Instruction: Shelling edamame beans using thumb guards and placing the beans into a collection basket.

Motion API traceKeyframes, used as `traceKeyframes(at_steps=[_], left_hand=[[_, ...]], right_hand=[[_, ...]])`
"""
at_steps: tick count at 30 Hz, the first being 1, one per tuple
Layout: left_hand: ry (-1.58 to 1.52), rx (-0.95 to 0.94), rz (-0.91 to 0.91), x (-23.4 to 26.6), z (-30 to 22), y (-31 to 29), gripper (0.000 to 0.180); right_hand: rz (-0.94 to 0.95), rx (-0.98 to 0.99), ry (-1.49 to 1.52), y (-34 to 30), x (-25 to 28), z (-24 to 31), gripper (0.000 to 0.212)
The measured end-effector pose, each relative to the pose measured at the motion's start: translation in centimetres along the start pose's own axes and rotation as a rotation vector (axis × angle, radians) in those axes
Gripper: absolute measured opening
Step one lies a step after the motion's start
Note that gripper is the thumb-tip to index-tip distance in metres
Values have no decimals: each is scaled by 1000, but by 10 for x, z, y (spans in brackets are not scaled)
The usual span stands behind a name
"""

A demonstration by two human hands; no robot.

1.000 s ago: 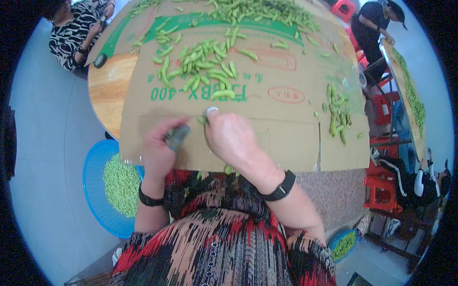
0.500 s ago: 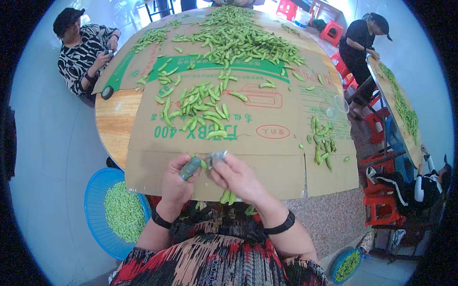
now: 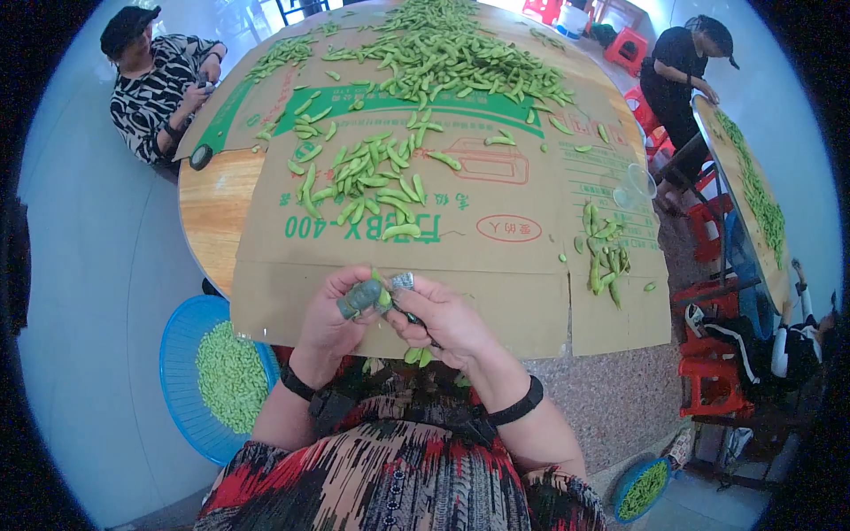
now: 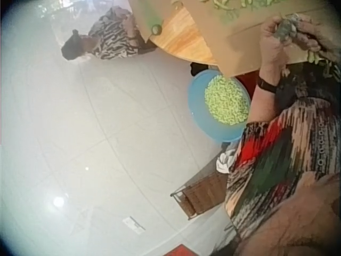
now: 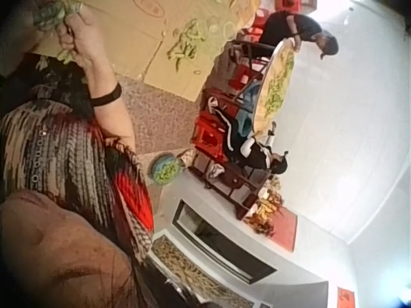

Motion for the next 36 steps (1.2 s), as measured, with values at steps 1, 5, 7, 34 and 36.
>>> traceKeyframes(at_steps=[1,5,7,34,36], left_hand=[[-18,26,-4,-2,-1,0,18],[247,-134,-171,-15,1,3,11],[368,-175,-195,-8,5,3,12],[273,-45,-140,7,-5,-13,24],[328,20,-138,4,-4,-16,23]], right_hand=[[-15,-26,35,0,0,-1,16],[-9,135,-168,5,7,-8,15],[-123,517,-873,3,6,-4,15],[-334,460,-1860,48,6,42,20],[-223,444,-2005,56,8,36,20]])
Point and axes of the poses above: each hand's wrist, its own y-axis towards the middle knuckle, its own x-axis out of the back of the hand, z = x × y, the point moved 2 cm from there along y, towards the middle knuckle, and after that the axes turned 10 degrees about x, right-handed, at the moved point
